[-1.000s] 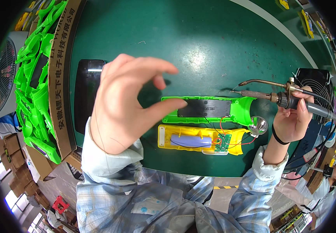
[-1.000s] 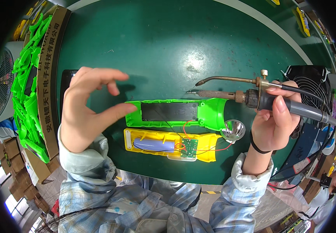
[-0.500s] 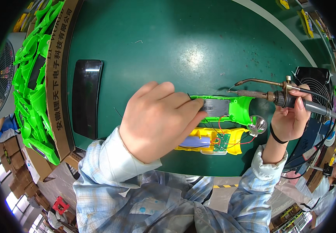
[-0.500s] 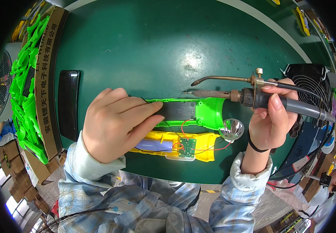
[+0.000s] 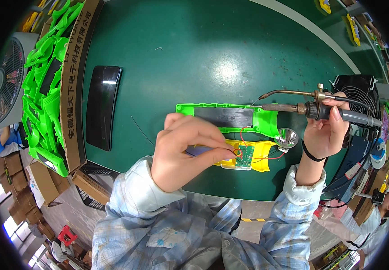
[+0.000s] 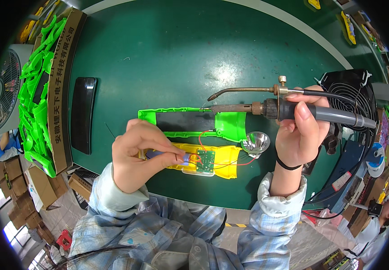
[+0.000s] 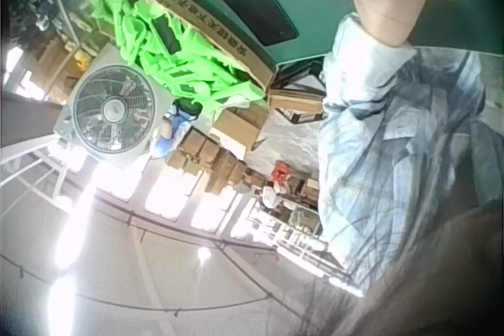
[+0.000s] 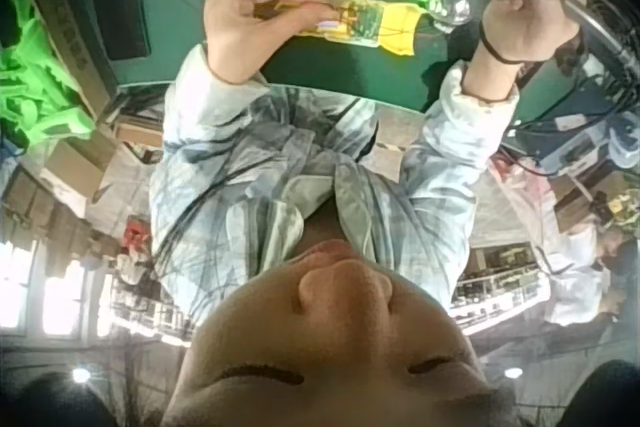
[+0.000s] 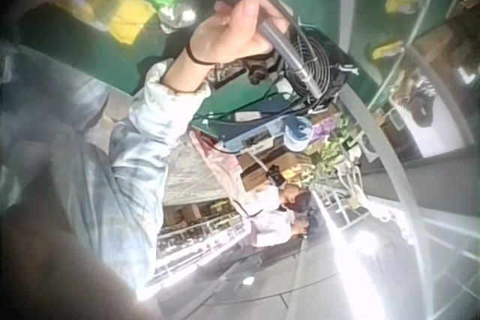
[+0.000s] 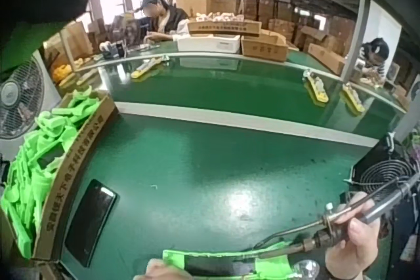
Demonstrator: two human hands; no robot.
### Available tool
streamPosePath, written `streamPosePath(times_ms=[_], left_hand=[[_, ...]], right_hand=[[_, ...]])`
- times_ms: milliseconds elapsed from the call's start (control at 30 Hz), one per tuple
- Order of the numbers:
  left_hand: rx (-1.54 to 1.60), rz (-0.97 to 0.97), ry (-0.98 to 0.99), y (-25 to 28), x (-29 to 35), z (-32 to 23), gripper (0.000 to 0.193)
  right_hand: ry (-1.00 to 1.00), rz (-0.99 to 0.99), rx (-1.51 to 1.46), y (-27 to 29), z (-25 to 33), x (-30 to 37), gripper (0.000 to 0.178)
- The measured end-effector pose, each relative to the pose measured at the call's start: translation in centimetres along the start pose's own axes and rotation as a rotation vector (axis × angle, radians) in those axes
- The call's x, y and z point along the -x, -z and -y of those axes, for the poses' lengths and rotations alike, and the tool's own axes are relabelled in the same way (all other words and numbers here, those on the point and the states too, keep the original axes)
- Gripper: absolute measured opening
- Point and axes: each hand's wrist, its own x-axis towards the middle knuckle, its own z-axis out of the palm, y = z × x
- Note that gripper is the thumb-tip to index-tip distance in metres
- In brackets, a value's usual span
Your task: The person places an assembled flashlight on the upper conveyor, retrieves flashlight parts from a box, and solders the wires to the circuit boards and internal components using a soldering iron.
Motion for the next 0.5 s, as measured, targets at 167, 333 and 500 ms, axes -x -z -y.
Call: streamPosePath(times_ms=[167,333,500], left_hand=[[-0.141,-0.081,0.038,0.4,1.8,0.3,0.013],[-0.133,-0.132,0.079,0.5,2.4,0.6,0.012],[-0.199,-0.228,0.11,0.6,3.2,0.3,0.01]], right_hand=[[-0.017,0.051,-0.021,-0.8,0.1,0.1,0.023],[-0.029,0.191,0.097,-2.8,0.9,-0.4,0.025],[0.031,0.387,0.109,-5.8,1.6,-1.7,0.027]])
